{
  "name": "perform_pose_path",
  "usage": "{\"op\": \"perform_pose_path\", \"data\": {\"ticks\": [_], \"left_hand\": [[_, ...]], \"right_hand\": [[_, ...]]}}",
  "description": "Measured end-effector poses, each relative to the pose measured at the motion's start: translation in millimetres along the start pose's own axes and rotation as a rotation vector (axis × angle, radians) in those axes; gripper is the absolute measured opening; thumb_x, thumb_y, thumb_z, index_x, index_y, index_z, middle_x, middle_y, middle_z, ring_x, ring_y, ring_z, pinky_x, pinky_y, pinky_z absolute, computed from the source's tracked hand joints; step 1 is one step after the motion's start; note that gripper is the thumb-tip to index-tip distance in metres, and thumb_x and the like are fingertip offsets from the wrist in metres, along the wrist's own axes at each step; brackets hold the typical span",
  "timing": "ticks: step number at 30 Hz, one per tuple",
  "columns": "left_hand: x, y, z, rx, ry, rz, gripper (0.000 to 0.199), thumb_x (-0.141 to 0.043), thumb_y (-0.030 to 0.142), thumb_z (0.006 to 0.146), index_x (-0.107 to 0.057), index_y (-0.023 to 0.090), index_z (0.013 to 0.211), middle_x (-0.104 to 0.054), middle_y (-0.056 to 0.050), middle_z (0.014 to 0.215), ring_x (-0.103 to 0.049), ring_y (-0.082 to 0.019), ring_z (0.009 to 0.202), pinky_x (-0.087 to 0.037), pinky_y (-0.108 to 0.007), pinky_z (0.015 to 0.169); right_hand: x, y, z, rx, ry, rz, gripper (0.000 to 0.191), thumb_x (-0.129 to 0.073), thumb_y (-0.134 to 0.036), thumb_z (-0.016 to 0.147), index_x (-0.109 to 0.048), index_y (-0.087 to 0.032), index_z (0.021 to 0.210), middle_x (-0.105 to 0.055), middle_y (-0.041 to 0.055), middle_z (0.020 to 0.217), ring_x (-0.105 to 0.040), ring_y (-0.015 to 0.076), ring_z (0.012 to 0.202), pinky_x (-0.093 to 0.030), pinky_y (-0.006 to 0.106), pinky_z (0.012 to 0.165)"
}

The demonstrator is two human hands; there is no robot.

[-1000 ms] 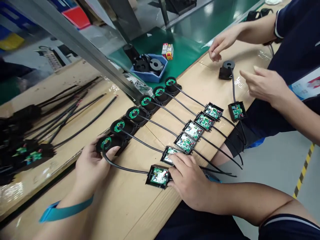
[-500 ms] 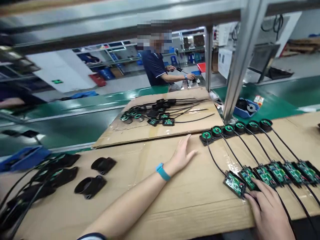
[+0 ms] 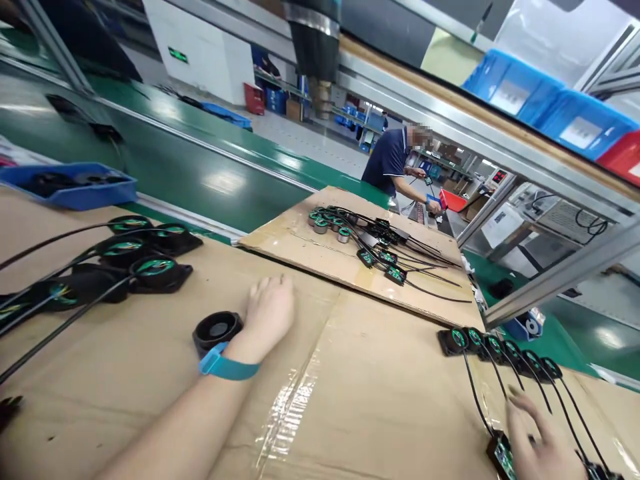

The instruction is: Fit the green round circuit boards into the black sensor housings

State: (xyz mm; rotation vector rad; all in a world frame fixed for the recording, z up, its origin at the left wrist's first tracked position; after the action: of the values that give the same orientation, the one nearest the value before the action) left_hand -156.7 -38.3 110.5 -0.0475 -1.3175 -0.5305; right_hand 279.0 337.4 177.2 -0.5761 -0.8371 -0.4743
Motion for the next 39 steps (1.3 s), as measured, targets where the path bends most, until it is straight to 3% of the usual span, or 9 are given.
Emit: {"op": "perform_pose_path", "data": {"ticks": [5, 8, 12, 15, 20, 25, 31, 35, 39], "left_hand": [[-2.3, 15.3, -10.0, 0.015, -0.049, -0.018, 0.029, -0.042, 0.010, 0.089, -0.064, 0.012, 0.108, -0.060, -0.023, 0.118, -0.055, -0.040, 0.117, -0.050, -0.052, 0.089], [-18.0, 22.5, -15.9, 0.014, -0.126, -0.074, 0.025, -0.044, 0.010, 0.091, -0.061, 0.014, 0.109, -0.061, -0.020, 0.114, -0.060, -0.035, 0.107, -0.053, -0.043, 0.079], [-29.8, 41.2, -22.4, -0.065, -0.074, -0.271, 0.026, -0.067, 0.020, 0.088, -0.057, 0.018, 0.111, -0.062, -0.015, 0.110, -0.063, -0.030, 0.100, -0.054, -0.041, 0.084], [-42.2, 49.4, -28.1, -0.099, -0.083, -0.379, 0.038, -0.079, 0.028, 0.078, -0.056, 0.021, 0.107, -0.064, -0.012, 0.106, -0.062, -0.034, 0.103, -0.054, -0.049, 0.089], [-52.0, 53.4, -33.9, -0.166, -0.076, -0.521, 0.072, -0.069, 0.008, 0.069, -0.043, 0.018, 0.136, -0.051, -0.021, 0.141, -0.045, -0.040, 0.137, -0.043, -0.056, 0.112], [-56.1, 48.8, -26.9, -0.112, -0.171, -0.688, 0.043, -0.064, 0.015, 0.083, -0.048, 0.017, 0.122, -0.063, -0.017, 0.116, -0.062, -0.034, 0.113, -0.052, -0.049, 0.097], [-57.2, 52.9, -19.5, -0.155, -0.132, -0.762, 0.046, -0.071, 0.021, 0.079, -0.048, 0.019, 0.119, -0.065, -0.014, 0.115, -0.062, -0.033, 0.114, -0.050, -0.050, 0.101], [-63.4, 64.4, -26.8, -0.188, -0.182, -0.869, 0.046, -0.067, 0.020, 0.079, -0.047, 0.020, 0.121, -0.065, -0.012, 0.117, -0.064, -0.028, 0.112, -0.051, -0.046, 0.101], [-60.0, 76.6, -37.9, -0.205, -0.215, -0.867, 0.046, -0.076, 0.036, 0.078, -0.053, 0.021, 0.115, -0.068, -0.007, 0.112, -0.065, -0.025, 0.105, -0.052, -0.042, 0.097]], "right_hand": [[-129.3, -220.6, 80.3, 0.374, -0.199, 0.220, 0.040, -0.054, -0.047, 0.095, -0.067, -0.017, 0.119, -0.072, 0.0159, 0.120, -0.067, 0.0310, 0.114, -0.054, 0.048, 0.099], [-213.8, -324.6, 126.8, 0.506, -0.290, 0.138, 0.043, -0.056, -0.036, 0.096, -0.059, -0.012, 0.132, -0.065, 0.0194, 0.133, -0.057, 0.0338, 0.124, -0.045, 0.053, 0.107], [-292.6, -419.2, 169.0, 0.542, -0.343, 0.073, 0.056, -0.057, -0.035, 0.097, -0.046, -0.008, 0.145, -0.043, 0.0240, 0.155, -0.041, 0.0366, 0.138, -0.033, 0.054, 0.113], [-327.0, -455.4, 177.0, 0.546, -0.384, 0.055, 0.044, -0.051, -0.026, 0.100, -0.051, -0.006, 0.139, -0.050, 0.0264, 0.147, -0.044, 0.0342, 0.132, -0.032, 0.052, 0.110], [-329.3, -462.7, 175.2, 0.522, -0.400, 0.072, 0.031, -0.044, -0.017, 0.100, -0.063, -0.003, 0.120, -0.063, 0.0269, 0.126, -0.050, 0.0324, 0.118, -0.034, 0.049, 0.104], [-267.3, -422.0, 157.2, 0.517, -0.450, 0.182, 0.028, -0.058, -0.024, 0.098, -0.067, -0.011, 0.121, -0.069, 0.0167, 0.120, -0.058, 0.0271, 0.113, -0.042, 0.039, 0.101], [-162.6, -325.8, 35.8, 0.682, -0.613, 0.372, 0.019, -0.071, -0.019, 0.090, -0.071, -0.021, 0.109, -0.074, 0.0068, 0.108, -0.067, 0.0222, 0.100, -0.053, 0.036, 0.090], [-153.8, -270.0, -40.3, 0.598, -0.604, 0.409, 0.034, -0.074, -0.014, 0.085, -0.067, -0.020, 0.118, -0.073, 0.0095, 0.114, -0.067, 0.0237, 0.105, -0.057, 0.038, 0.092], [-159.7, -254.4, -58.9, 0.526, -0.528, 0.532, 0.027, -0.069, -0.019, 0.092, -0.068, -0.019, 0.119, -0.069, 0.0129, 0.128, -0.064, 0.0242, 0.116, -0.053, 0.042, 0.102]]}}
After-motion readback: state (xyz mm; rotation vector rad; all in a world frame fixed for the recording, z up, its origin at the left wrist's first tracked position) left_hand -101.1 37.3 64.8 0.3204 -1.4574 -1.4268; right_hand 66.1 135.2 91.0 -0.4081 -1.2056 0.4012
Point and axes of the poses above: each hand's wrist, its own z-axis towards the middle knuckle, its own x-axis out of the back of the hand, y = z × x, the point moved 9 cm from there along z, towards the middle knuckle
